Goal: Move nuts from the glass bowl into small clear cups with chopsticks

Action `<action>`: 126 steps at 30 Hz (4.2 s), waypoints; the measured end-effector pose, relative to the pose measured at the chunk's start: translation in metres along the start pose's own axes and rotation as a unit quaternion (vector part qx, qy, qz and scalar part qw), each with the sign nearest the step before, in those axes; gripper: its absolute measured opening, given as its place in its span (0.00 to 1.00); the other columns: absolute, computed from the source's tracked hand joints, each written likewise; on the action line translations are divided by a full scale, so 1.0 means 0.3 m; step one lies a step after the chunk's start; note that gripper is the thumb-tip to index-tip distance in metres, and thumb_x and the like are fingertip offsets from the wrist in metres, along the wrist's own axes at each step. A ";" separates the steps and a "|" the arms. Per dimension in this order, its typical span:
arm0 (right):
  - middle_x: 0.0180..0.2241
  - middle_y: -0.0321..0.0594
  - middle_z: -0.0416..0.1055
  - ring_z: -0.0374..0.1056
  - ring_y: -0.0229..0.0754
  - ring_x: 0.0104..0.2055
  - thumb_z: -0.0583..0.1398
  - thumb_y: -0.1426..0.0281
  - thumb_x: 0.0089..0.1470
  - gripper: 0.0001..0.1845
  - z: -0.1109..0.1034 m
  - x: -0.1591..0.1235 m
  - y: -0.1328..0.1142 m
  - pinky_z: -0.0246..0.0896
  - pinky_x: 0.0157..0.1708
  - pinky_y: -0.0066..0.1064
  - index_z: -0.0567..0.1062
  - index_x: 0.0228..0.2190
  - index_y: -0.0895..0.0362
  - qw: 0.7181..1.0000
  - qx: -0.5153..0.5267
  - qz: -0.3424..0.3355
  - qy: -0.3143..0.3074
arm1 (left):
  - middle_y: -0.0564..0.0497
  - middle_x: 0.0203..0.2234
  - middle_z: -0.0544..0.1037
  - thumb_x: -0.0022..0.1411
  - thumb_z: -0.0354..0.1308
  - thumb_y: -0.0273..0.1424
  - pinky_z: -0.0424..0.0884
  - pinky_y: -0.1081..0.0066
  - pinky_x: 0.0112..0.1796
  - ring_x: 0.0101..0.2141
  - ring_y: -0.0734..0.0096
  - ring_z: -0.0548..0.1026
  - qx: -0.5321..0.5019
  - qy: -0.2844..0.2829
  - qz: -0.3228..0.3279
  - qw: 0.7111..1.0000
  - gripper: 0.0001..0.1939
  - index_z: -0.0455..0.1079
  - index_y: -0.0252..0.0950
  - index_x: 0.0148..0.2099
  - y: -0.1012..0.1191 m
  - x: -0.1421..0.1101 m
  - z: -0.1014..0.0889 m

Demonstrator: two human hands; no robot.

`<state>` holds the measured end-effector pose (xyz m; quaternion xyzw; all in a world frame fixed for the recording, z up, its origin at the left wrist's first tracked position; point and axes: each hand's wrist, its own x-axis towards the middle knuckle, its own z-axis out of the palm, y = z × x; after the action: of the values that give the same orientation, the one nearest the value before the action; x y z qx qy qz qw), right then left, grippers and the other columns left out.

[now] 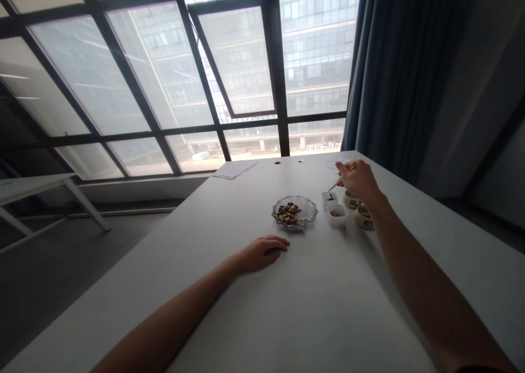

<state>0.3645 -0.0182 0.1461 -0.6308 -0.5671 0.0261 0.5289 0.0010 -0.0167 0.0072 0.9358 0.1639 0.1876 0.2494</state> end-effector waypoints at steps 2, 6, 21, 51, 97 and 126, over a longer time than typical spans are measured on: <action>0.20 0.48 0.77 0.78 0.51 0.26 0.63 0.55 0.63 0.22 0.004 -0.003 -0.004 0.76 0.33 0.38 0.77 0.24 0.57 1.000 0.008 0.014 0.004 | 0.43 0.57 0.77 0.74 0.54 0.32 0.70 0.66 0.60 0.57 0.62 0.76 0.000 0.002 0.001 1.000 0.14 0.75 0.39 0.57 0.000 -0.001 0.000; 0.22 0.49 0.78 0.78 0.48 0.24 0.64 0.56 0.63 0.22 0.023 -0.014 -0.035 0.76 0.27 0.34 0.76 0.24 0.58 0.993 0.099 0.054 -0.034 | 0.43 0.57 0.77 0.74 0.54 0.33 0.70 0.65 0.60 0.57 0.62 0.76 -0.001 0.002 -0.001 1.000 0.14 0.76 0.39 0.57 -0.004 0.010 0.004; 0.23 0.47 0.79 0.79 0.43 0.24 0.66 0.60 0.62 0.20 0.179 -0.093 -0.035 0.70 0.21 0.24 0.78 0.24 0.61 0.958 0.147 0.021 -0.243 | 0.43 0.57 0.78 0.73 0.55 0.33 0.70 0.64 0.60 0.57 0.61 0.76 -0.001 0.003 0.000 1.000 0.14 0.76 0.40 0.57 0.033 0.042 -0.001; 0.20 0.47 0.77 0.77 0.46 0.22 0.61 0.58 0.64 0.23 0.131 -0.070 -0.062 0.70 0.21 0.29 0.77 0.21 0.58 0.988 0.099 0.009 -0.116 | 0.44 0.58 0.77 0.73 0.54 0.32 0.70 0.66 0.60 0.57 0.62 0.76 0.005 -0.004 0.001 1.000 0.14 0.75 0.40 0.57 0.028 0.033 -0.003; 0.19 0.45 0.76 0.75 0.45 0.22 0.57 0.59 0.65 0.24 0.155 -0.076 -0.048 0.69 0.26 0.31 0.75 0.20 0.56 0.991 0.052 -0.015 -0.126 | 0.43 0.57 0.77 0.73 0.54 0.31 0.69 0.66 0.60 0.57 0.62 0.75 -0.008 -0.003 0.000 1.000 0.15 0.75 0.39 0.57 -0.007 0.053 0.013; 0.16 0.42 0.73 0.76 0.44 0.19 0.59 0.53 0.65 0.27 0.200 -0.088 -0.015 0.66 0.17 0.24 0.74 0.21 0.59 0.978 0.121 0.002 -0.172 | 0.44 0.57 0.78 0.73 0.54 0.32 0.70 0.66 0.60 0.57 0.62 0.75 0.002 -0.001 -0.001 1.000 0.15 0.76 0.39 0.57 0.012 0.050 0.006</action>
<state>0.3139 -0.0005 0.1078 -0.5493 -0.6413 0.2033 0.4956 0.0157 -0.0144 0.0119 0.9364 0.1652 0.1859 0.2478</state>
